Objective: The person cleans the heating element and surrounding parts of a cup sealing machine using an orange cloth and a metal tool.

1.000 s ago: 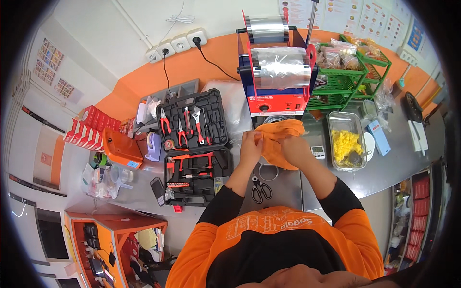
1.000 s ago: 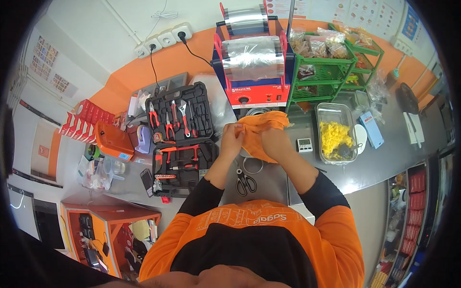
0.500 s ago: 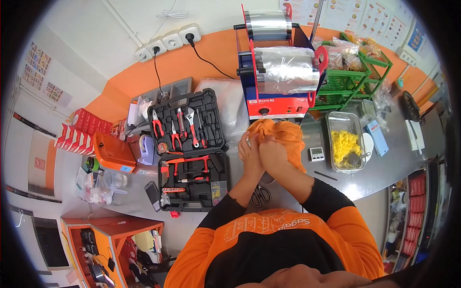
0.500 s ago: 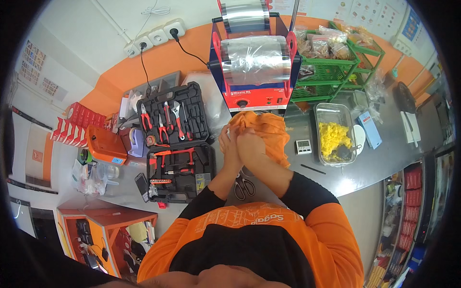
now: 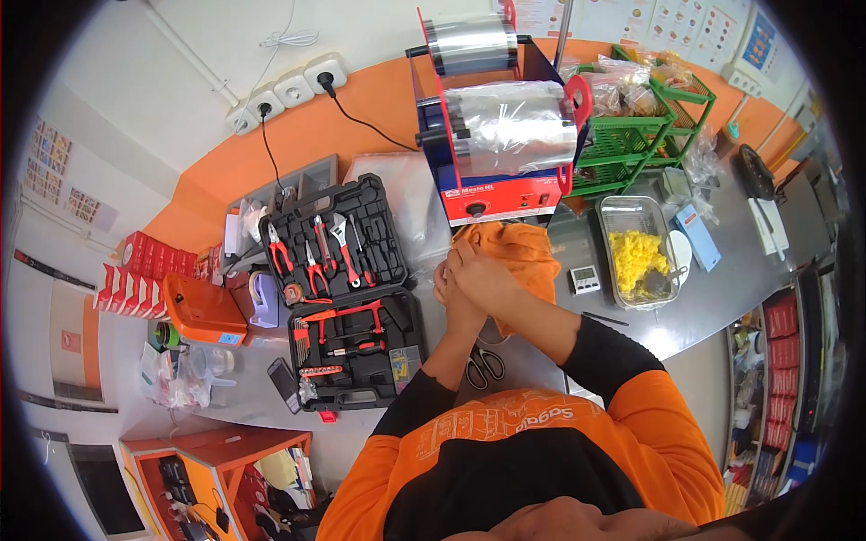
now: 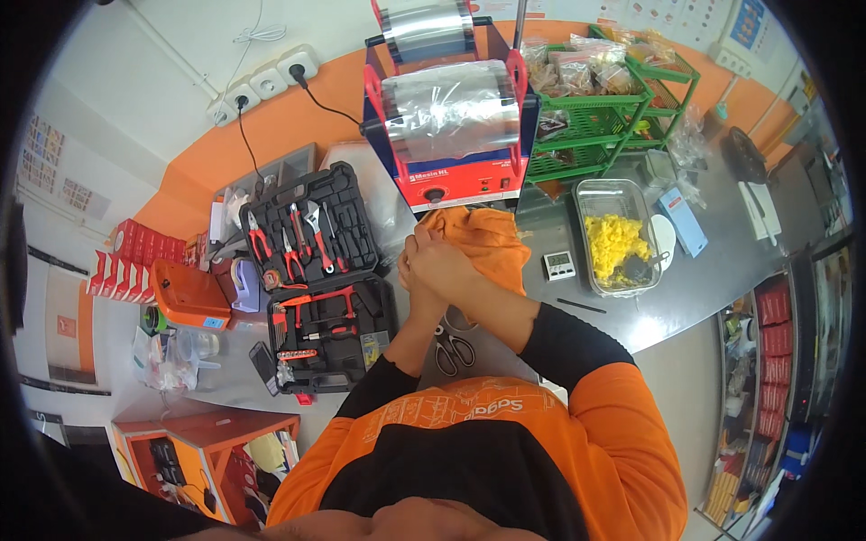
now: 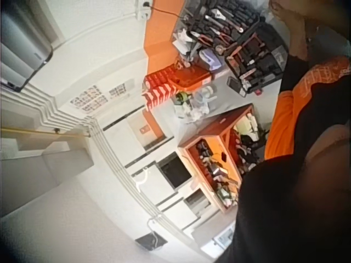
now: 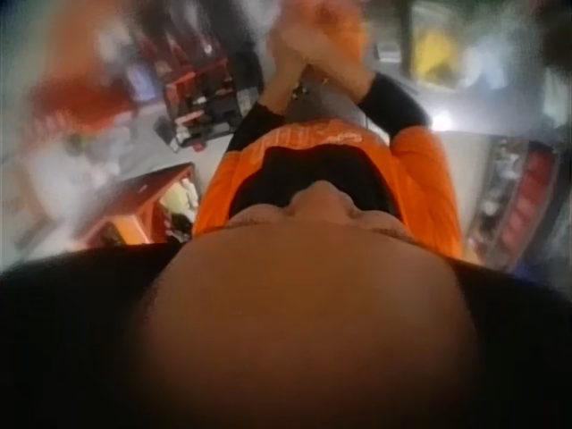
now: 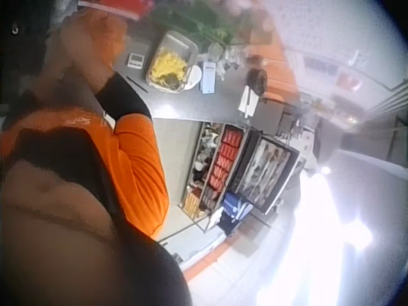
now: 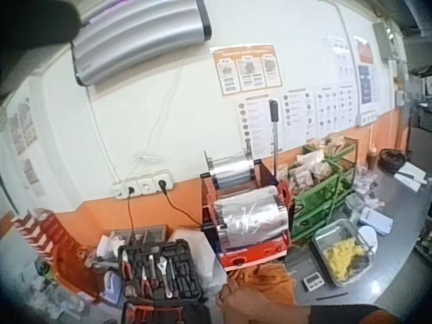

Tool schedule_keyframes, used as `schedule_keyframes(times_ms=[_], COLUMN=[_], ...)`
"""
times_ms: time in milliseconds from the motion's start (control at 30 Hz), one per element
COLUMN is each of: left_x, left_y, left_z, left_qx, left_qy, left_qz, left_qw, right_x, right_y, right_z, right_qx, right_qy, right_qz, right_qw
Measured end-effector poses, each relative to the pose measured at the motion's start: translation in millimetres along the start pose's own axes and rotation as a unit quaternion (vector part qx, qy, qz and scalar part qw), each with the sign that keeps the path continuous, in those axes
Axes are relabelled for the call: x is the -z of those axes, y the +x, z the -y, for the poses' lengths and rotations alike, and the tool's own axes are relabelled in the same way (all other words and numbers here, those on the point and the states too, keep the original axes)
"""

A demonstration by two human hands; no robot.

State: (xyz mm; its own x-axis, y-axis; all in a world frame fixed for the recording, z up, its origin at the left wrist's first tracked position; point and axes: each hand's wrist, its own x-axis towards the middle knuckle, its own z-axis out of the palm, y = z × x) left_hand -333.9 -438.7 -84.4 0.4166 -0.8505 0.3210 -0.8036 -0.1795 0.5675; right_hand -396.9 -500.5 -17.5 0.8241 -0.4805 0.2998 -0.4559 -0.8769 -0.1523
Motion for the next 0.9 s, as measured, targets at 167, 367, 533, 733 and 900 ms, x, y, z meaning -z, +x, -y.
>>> schedule_keyframes(times_ms=[167, 367, 533, 733, 900], left_x=[-8.7, 4.9, 11.3, 15.9, 22.2], left_y=[-7.7, -19.1, -35.3, -46.9, -54.3], left_z=[11.2, 16.0, -3.0, -15.3, -14.7], left_qx=[0.032, 0.011, 0.025, -0.025, -0.046], left_qy=[0.002, -0.024, -0.006, 0.034, 0.006], left_qz=[-0.034, -0.038, -0.025, -0.016, 0.0], left_qw=[0.999, 0.999, 0.999, 0.999, 0.999], right_x=[-13.4, -18.9, -18.7, -26.3, -20.1], right_y=[9.7, 29.9, 36.2, 37.3, 23.9], right_z=[-13.3, -26.1, -24.5, -37.4, -54.3], right_qx=[0.033, 0.008, -0.021, 0.025, 0.059], right_qy=[-0.005, -0.048, -0.11, -0.096, -0.005], right_qz=[-0.015, -0.018, -0.028, -0.064, -0.114], right_qw=[0.999, 0.999, 0.993, 0.993, 0.992])
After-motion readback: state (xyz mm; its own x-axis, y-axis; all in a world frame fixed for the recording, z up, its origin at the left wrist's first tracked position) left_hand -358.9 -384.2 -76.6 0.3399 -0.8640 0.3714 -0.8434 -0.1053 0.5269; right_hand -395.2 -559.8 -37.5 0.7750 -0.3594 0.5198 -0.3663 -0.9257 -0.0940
